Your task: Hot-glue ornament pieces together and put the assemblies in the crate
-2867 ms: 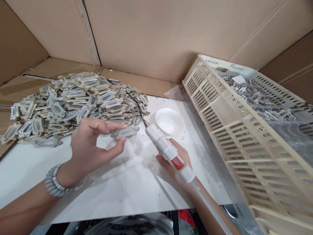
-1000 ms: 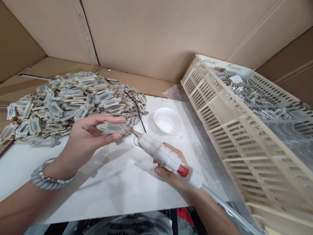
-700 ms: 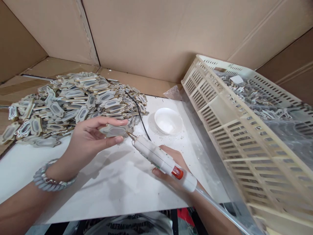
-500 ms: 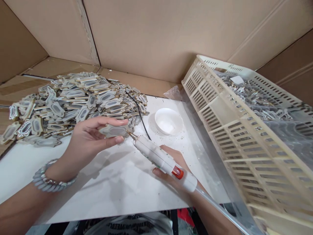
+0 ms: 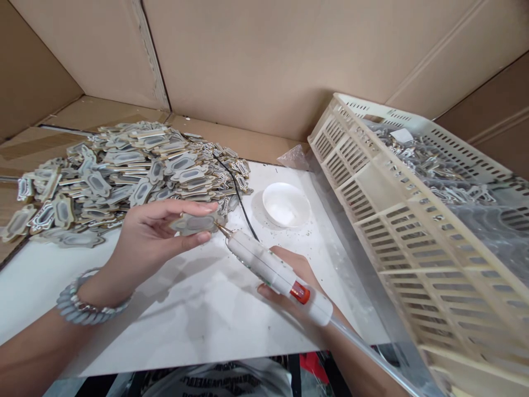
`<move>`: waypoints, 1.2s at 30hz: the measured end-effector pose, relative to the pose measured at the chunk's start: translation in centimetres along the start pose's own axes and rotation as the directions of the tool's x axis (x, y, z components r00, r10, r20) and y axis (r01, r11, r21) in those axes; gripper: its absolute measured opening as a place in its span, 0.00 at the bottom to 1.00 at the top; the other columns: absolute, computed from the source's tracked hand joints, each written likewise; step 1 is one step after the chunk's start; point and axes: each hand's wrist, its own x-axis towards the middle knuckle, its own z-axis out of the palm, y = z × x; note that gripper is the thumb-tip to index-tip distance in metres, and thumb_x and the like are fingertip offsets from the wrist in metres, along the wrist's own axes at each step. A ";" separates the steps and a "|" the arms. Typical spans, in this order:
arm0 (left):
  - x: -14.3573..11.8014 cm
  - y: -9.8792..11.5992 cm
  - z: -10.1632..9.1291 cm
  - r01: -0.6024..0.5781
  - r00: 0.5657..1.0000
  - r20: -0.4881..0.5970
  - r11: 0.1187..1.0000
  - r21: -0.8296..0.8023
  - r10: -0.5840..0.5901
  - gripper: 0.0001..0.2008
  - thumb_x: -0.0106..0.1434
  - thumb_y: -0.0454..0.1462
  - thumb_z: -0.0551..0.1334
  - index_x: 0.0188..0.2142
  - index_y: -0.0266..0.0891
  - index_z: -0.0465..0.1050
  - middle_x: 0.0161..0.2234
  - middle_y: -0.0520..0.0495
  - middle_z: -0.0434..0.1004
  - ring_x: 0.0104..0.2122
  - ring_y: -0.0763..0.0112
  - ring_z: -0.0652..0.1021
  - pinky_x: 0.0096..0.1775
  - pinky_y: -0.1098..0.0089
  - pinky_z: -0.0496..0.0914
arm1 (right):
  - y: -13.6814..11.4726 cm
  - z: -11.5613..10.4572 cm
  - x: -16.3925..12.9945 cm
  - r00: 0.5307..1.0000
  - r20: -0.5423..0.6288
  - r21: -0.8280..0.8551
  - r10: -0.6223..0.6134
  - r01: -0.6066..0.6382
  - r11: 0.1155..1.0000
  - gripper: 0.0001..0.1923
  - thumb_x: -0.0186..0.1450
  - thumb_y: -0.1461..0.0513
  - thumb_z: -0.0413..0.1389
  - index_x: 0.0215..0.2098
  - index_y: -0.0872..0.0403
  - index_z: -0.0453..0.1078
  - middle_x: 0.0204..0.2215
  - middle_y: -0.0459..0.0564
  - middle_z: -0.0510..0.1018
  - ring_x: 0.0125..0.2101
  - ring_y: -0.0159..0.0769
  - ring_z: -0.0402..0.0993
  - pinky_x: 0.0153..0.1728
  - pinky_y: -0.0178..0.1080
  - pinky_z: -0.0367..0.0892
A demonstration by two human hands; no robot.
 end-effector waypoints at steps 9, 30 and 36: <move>-0.2 -0.2 0.0 -0.010 1.000 0.002 1.000 0.006 0.010 0.11 0.54 0.42 0.75 0.38 0.55 0.81 0.39 0.54 0.84 0.43 0.63 0.84 0.48 0.60 0.81 | 0.1 0.0 0.0 1.000 -0.005 -0.005 -0.015 0.015 1.000 0.16 0.65 0.52 0.59 0.26 0.51 0.64 0.24 0.43 0.70 0.22 0.28 0.64 0.25 0.33 0.60; -0.2 -0.3 -0.6 0.102 0.994 -0.038 0.994 -0.035 -0.103 0.12 0.52 0.37 0.75 0.37 0.52 0.81 0.39 0.52 0.84 0.45 0.61 0.83 0.32 0.74 0.82 | 0.1 -0.1 -0.1 0.989 -0.081 0.035 0.126 -0.124 0.992 0.12 0.62 0.55 0.60 0.27 0.52 0.66 0.26 0.45 0.72 0.26 0.33 0.69 0.29 0.36 0.64; 0.1 -0.6 -0.7 0.107 0.992 -0.070 0.994 0.009 -0.107 0.10 0.51 0.39 0.74 0.33 0.48 0.79 0.38 0.48 0.84 0.43 0.58 0.83 0.23 0.75 0.77 | -0.4 -0.3 0.1 0.944 -0.228 0.109 0.237 -0.217 0.970 0.12 0.62 0.55 0.58 0.26 0.52 0.64 0.25 0.44 0.69 0.26 0.33 0.66 0.30 0.38 0.63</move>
